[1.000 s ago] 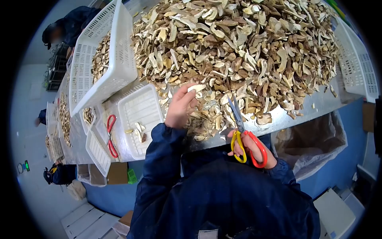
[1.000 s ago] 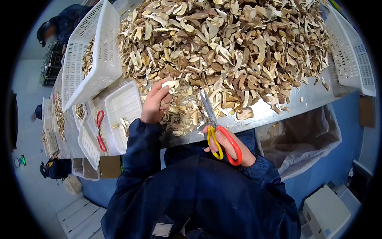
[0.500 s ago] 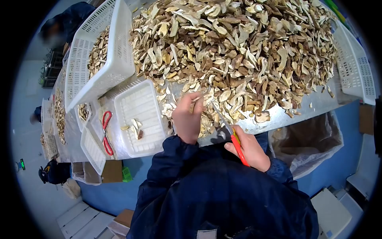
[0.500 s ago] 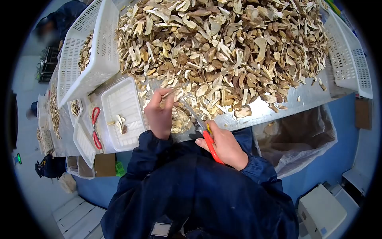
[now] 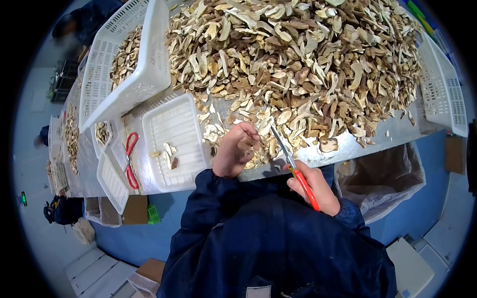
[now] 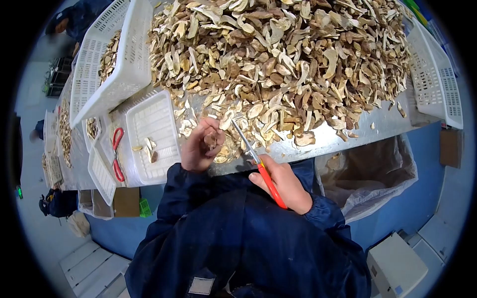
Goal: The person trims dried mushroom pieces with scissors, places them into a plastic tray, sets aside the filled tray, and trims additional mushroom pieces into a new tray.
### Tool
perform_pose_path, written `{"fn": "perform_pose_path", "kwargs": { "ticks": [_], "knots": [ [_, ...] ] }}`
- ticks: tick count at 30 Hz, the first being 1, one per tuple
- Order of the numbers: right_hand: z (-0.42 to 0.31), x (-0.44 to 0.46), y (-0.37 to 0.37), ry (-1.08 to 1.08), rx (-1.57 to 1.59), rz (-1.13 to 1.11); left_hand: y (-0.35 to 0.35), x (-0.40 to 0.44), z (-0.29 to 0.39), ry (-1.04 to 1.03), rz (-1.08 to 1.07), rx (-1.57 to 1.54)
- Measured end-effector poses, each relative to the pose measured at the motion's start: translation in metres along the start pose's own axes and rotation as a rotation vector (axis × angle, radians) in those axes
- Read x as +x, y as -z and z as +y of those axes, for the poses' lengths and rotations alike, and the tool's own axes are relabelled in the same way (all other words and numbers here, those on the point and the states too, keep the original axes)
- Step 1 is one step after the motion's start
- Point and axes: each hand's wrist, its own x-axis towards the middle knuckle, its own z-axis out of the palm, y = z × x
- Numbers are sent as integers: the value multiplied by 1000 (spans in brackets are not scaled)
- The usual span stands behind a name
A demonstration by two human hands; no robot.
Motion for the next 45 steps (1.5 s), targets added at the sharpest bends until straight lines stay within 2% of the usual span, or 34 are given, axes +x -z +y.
{"fn": "perform_pose_path", "kwargs": {
  "ticks": [3, 6, 10, 13, 22, 25, 28, 31, 34, 37, 40, 43, 45],
  "knots": [
    [2, 2, -1, 60, -49, -16, -10, -5, -6, -23, 167, 299],
    [8, 3, -2, 86, -187, -3, -24, -6, -9, -168, 196, 710],
    [2, 1, -2, 32, -379, 108, -34, -9, -1, -166, 321, 728],
    [0, -1, -3, 129, -456, 118, -30, -10, -11, -210, 333, 732],
    [2, 0, -12, 61, -489, 113, -32, -11, -19, -349, 378, 986],
    [0, -1, -16, 17, -557, 50, -23, -9, -25, -441, 380, 1028],
    [-4, -2, -11, 89, -575, 91, -37, -14, -13, -298, 377, 960],
    [-7, -1, -10, 26, -524, 68, -37, -13, -11, -376, 368, 987],
    [-13, -3, -7, 18, -470, 113, -43, -13, -8, -327, 373, 913],
    [-9, -1, -9, 133, -492, 186, -44, -14, -8, -297, 366, 929],
    [-5, -4, -16, 103, -569, 114, -39, -15, -9, -322, 356, 992],
    [-4, -3, -15, 126, -550, 122, -44, -17, -3, -276, 398, 901],
    [-6, -2, -11, 121, -523, 162, -39, -19, -1, -222, 322, 804]
  ]
}}
